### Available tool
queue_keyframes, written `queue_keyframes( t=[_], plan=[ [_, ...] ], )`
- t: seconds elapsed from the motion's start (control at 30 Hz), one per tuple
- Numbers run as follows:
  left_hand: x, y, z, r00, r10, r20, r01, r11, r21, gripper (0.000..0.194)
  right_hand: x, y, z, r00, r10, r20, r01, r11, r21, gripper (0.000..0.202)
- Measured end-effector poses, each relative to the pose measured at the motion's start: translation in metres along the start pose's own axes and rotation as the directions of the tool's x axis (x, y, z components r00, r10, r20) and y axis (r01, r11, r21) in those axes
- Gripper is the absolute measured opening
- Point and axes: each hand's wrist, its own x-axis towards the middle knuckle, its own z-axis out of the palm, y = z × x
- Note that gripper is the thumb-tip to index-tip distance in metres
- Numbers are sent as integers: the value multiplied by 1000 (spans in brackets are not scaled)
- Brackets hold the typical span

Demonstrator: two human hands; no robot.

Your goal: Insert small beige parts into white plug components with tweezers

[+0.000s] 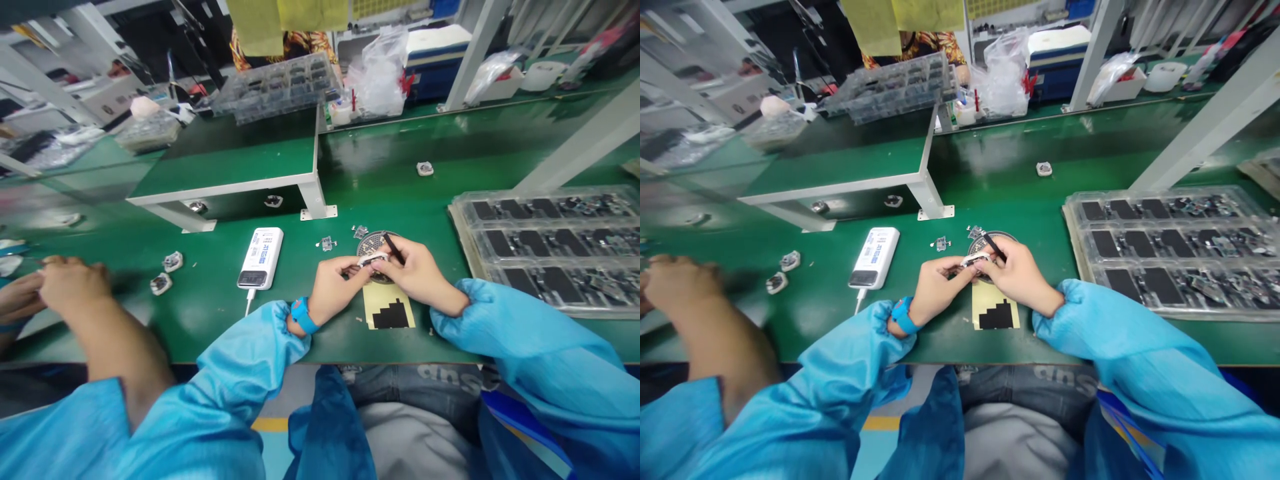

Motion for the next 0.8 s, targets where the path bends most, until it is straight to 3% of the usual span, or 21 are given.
queue_keyframes(
  t=[0.17, 0.4, 0.8],
  plan=[
    [-1, 3, 1, 999, -25, -28, 24, 999, -34, 29, 4, -5, -1, 1000, -7, 30, 6, 1000, 8, 16],
    [-3, 9, -2, 992, 119, -42, -113, 985, 132, 28, 4, -7, -2, 997, 24, 70, -28, 998, 58, 15],
    [-9, 21, 8, 986, 159, -49, -147, 972, 183, 24, 0, -8, -13, 995, 25, 100, -30, 998, 48, 16]
  ],
)
